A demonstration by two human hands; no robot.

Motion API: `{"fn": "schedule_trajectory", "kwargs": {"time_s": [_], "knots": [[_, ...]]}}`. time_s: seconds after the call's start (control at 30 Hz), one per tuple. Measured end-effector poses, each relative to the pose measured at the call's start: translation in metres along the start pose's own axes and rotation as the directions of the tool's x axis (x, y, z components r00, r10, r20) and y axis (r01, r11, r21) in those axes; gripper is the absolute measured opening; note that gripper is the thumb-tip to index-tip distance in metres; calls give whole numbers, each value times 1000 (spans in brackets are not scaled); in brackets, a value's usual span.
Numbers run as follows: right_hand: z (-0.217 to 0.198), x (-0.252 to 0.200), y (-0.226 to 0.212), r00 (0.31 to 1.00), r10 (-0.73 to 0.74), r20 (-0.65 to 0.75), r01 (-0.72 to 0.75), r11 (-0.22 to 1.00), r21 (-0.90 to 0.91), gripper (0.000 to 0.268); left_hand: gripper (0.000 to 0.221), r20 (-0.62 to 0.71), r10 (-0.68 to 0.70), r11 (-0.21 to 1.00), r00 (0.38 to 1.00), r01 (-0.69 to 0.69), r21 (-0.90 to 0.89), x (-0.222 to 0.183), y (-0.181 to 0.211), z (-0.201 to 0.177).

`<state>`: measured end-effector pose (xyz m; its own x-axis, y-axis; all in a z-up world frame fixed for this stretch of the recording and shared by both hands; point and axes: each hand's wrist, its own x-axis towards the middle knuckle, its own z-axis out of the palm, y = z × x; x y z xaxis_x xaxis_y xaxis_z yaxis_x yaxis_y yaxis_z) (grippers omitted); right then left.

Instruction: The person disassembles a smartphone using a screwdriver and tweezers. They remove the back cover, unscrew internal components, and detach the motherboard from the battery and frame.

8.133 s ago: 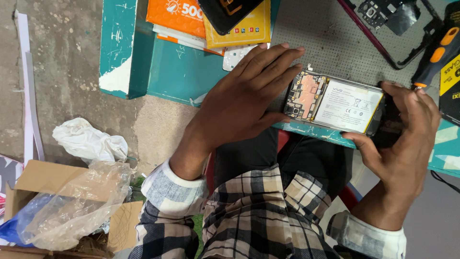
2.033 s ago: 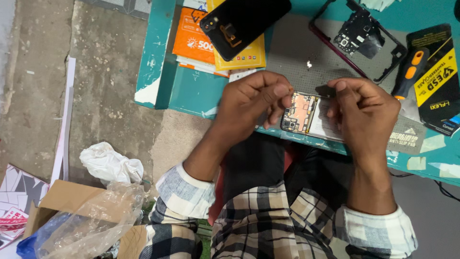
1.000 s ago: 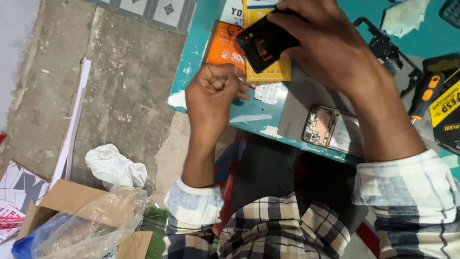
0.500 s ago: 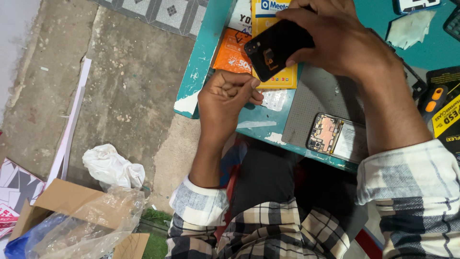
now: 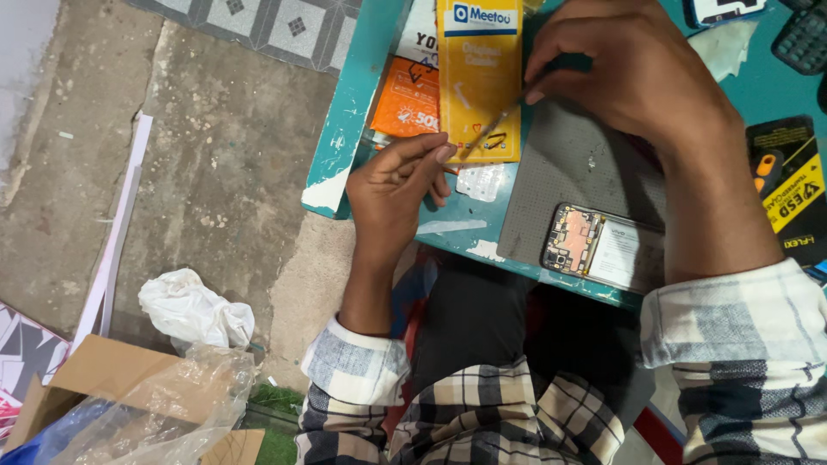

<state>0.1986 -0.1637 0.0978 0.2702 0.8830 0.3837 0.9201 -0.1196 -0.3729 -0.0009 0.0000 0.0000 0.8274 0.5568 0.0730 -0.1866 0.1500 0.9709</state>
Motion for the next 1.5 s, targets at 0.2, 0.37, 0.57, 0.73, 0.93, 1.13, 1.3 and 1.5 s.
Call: {"fn": "schedule_trajectory", "kwargs": {"time_s": [0.2,0.37,0.57,0.73,0.93,1.13,1.3,1.5], "knots": [[-15,-24,5,996,-9,-94,12,1000,27,15,19,-17,13,1000,1000,-13,-13,-3,1,0],[-40,-94,32,954,140,-265,-182,973,-143,20,17,17,96,994,995,-97,55,-6,10,2],[-72,-201,62,451,892,-36,-783,415,463,42,16,177,188,950,966,-225,217,-14,35,56],[-93,-254,50,419,891,-175,-743,447,498,39,18,448,264,890,854,-395,228,-5,19,155],[-84,-303,20,283,898,-336,-785,418,456,41,11,604,167,877,779,-397,269,11,-52,281],[-82,-285,2,289,900,-325,-836,403,372,42,7,617,285,737,734,-579,349,12,-118,340],[-78,-280,2,254,921,-296,-831,364,420,45,18,724,138,512,676,-674,532,30,-139,363],[-72,-286,5,259,899,-353,-884,368,288,45,16,805,174,417,568,-783,462,36,-139,367]]}}
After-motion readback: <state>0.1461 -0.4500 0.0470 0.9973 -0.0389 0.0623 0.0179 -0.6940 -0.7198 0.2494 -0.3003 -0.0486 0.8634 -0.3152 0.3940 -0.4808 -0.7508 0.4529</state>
